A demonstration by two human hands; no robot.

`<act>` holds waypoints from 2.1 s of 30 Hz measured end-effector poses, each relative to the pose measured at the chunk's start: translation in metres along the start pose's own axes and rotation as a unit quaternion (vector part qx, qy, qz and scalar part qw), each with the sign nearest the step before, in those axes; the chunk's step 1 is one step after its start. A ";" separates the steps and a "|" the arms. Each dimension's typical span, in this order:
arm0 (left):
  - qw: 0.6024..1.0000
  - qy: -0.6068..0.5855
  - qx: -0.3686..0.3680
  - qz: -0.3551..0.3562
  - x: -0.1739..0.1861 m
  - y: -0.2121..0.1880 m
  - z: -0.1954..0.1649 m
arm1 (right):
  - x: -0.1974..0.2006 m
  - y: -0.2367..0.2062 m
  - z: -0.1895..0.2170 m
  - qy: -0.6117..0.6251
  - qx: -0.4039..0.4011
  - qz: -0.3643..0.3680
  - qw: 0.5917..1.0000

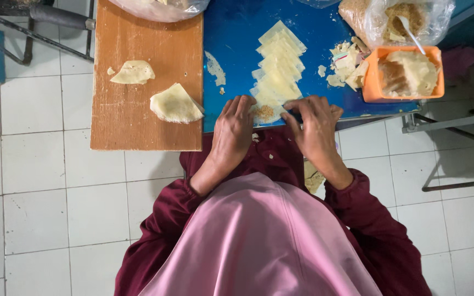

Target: The person sits at a blue table assembling diamond-shaped dough pieces into a zigzag column. They spoon brown filling from an orange container onto a dough piece, fold the dough over the filling, and place the folded piece back on the table, repeating the cycle with pieces taken from a wooden board and a plastic bag of rolled dough.

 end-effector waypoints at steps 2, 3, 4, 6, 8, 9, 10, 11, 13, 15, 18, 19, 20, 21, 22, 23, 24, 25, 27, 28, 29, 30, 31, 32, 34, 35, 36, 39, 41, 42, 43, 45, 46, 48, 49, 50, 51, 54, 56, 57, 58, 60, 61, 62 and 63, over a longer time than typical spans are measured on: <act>1.000 -0.002 -0.002 0.003 0.000 0.000 -0.001 | -0.001 0.002 0.001 0.004 -0.007 -0.002 1.000; 1.000 -0.003 -0.005 -0.002 0.002 0.000 -0.002 | -0.001 0.003 0.001 0.009 -0.007 0.000 1.000; 1.000 -0.004 -0.008 -0.006 0.003 -0.001 -0.003 | -0.002 0.003 0.001 0.013 -0.006 0.002 1.000; 1.000 -0.013 -0.010 -0.012 0.006 0.000 -0.004 | -0.003 0.003 -0.002 0.041 -0.015 0.006 0.999; 1.000 -0.028 -0.004 -0.012 0.008 0.000 -0.003 | -0.004 0.001 -0.006 0.087 -0.036 0.017 0.995; 0.999 -0.033 -0.003 -0.011 0.008 0.000 -0.004 | -0.005 0.000 -0.006 0.098 -0.040 0.015 0.994; 0.999 -0.039 -0.001 -0.010 0.008 0.000 -0.004 | -0.004 0.000 -0.007 0.109 -0.044 0.013 0.993; 0.999 -0.044 0.000 -0.008 0.008 0.000 -0.005 | -0.004 -0.001 -0.007 0.120 -0.049 0.011 0.991; 0.999 -0.046 -0.005 -0.011 0.007 0.000 -0.007 | -0.002 -0.001 -0.004 0.133 -0.045 -0.003 0.990; 0.999 -0.051 -0.003 -0.008 0.005 0.002 -0.007 | 0.001 -0.001 0.003 0.130 -0.023 -0.018 0.991; 0.998 -0.063 0.008 0.006 -0.002 0.004 -0.005 | 0.005 -0.003 0.016 0.110 0.022 -0.033 0.993; 0.998 -0.066 0.010 0.009 -0.004 0.006 -0.004 | 0.004 -0.004 0.019 0.108 0.031 -0.033 0.993; 0.998 -0.068 0.012 0.012 -0.006 0.007 -0.003 | 0.004 -0.004 0.021 0.107 0.040 -0.033 0.993; 0.997 -0.076 0.015 0.017 -0.007 0.007 -0.002 | 0.004 -0.005 0.025 0.094 0.055 -0.031 0.994; 0.996 -0.083 0.017 0.022 -0.009 0.007 -0.001 | 0.003 -0.006 0.027 0.080 0.070 -0.029 0.994; 0.995 -0.090 0.019 0.027 -0.010 0.007 0.000 | 0.002 -0.007 0.030 0.066 0.085 -0.028 0.994; 0.996 -0.088 0.006 0.029 -0.010 0.007 -0.002 | 0.002 -0.007 0.029 0.070 0.087 -0.027 0.993; 0.996 -0.085 -0.007 0.031 -0.009 0.006 -0.003 | 0.002 -0.007 0.028 0.075 0.089 -0.025 0.993; 0.996 -0.079 -0.014 0.047 -0.011 0.004 -0.004 | 0.001 -0.006 0.026 0.079 0.101 -0.022 0.992; 0.995 -0.076 -0.010 0.062 -0.013 0.003 -0.003 | 0.001 -0.006 0.025 0.078 0.111 -0.021 0.991; 0.994 -0.073 -0.006 0.078 -0.016 0.002 -0.002 | 0.001 -0.005 0.024 0.075 0.121 -0.021 0.990; 0.994 -0.070 -0.017 0.076 -0.015 0.002 -0.004 | 0.001 -0.004 0.023 0.068 0.126 -0.018 0.990; 0.995 -0.068 -0.028 0.074 -0.015 0.001 -0.006 | 0.000 -0.002 0.021 0.060 0.130 -0.016 0.990; 0.994 -0.065 -0.039 0.072 -0.014 0.002 -0.008 | -0.001 -0.001 0.020 0.052 0.135 -0.013 0.989; 0.994 -0.063 -0.054 0.068 -0.014 0.001 -0.011 | -0.001 0.002 0.018 0.071 0.137 -0.024 0.988; 0.994 -0.062 -0.061 0.066 -0.014 0.001 -0.012 | -0.001 0.003 0.017 0.081 0.139 -0.029 0.987; 0.994 -0.060 -0.066 0.060 -0.013 0.002 -0.012 | -0.003 0.006 0.013 0.096 0.119 -0.020 0.988; 0.994 -0.033 -0.100 0.043 -0.012 0.001 -0.018 | -0.008 0.011 0.002 0.133 0.063 -0.001 0.989; 0.989 0.012 -0.148 0.024 -0.010 0.000 -0.025 | -0.009 0.012 -0.003 0.145 0.036 0.002 0.989; 0.990 0.016 -0.141 0.019 -0.010 0.000 -0.024 | -0.010 0.012 -0.004 0.150 0.030 0.005 0.988; 0.991 0.019 -0.134 0.014 -0.009 0.000 -0.023 | -0.010 0.011 -0.005 0.154 0.024 0.007 0.988; 0.991 0.024 -0.129 0.005 -0.008 0.000 -0.023 | -0.010 0.010 -0.005 0.156 0.014 0.010 0.988; 0.991 0.025 -0.132 0.002 -0.008 0.000 -0.023 | -0.011 0.009 -0.005 0.154 0.010 0.010 0.988; 0.991 0.030 -0.129 0.008 -0.008 0.001 -0.023 | -0.011 0.009 -0.002 0.135 0.011 0.009 0.991; 0.991 0.033 -0.125 0.017 -0.009 0.002 -0.022 | -0.011 0.009 0.001 0.118 0.016 0.006 0.993; 0.992 0.035 -0.121 0.026 -0.010 0.004 -0.021 | -0.010 0.009 0.003 0.100 0.020 0.003 0.995; 0.991 0.037 -0.122 0.030 -0.011 0.006 -0.021 | -0.010 0.009 0.006 0.099 0.027 -0.002 0.995; 0.992 0.033 -0.118 0.040 -0.014 0.013 -0.019 | -0.008 0.010 0.012 0.090 0.043 -0.010 0.995; 0.993 0.020 -0.108 0.047 -0.016 0.015 -0.018 | -0.009 0.010 0.014 0.075 0.045 -0.008 0.996; 0.993 0.022 -0.106 0.048 -0.016 0.015 -0.018 | -0.008 0.010 0.016 0.063 0.055 -0.009 0.996; 0.993 0.024 -0.104 0.049 -0.017 0.015 -0.018 | -0.008 0.009 0.018 0.051 0.066 -0.010 0.996; 0.993 0.020 -0.099 0.053 -0.016 0.015 -0.018 | -0.007 0.007 0.022 0.034 0.091 -0.017 0.995; 0.994 0.011 -0.097 0.058 -0.016 0.014 -0.018 | -0.006 0.005 0.024 0.027 0.104 -0.022 0.994; 0.994 0.003 -0.094 0.064 -0.015 0.012 -0.019 | -0.005 0.004 0.026 0.021 0.117 -0.026 0.993; 0.993 0.003 -0.096 0.070 -0.015 0.011 -0.020 | -0.004 0.002 0.028 0.016 0.130 -0.031 0.991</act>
Point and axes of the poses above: each hand's wrist, its own y-axis towards the middle knuckle, its own x-axis out of the back of the hand, z = x × y, the point moved 9 cm from there along y, towards the middle knuckle, and after that the axes turned 3 degrees about y, right-handed, at the moved point
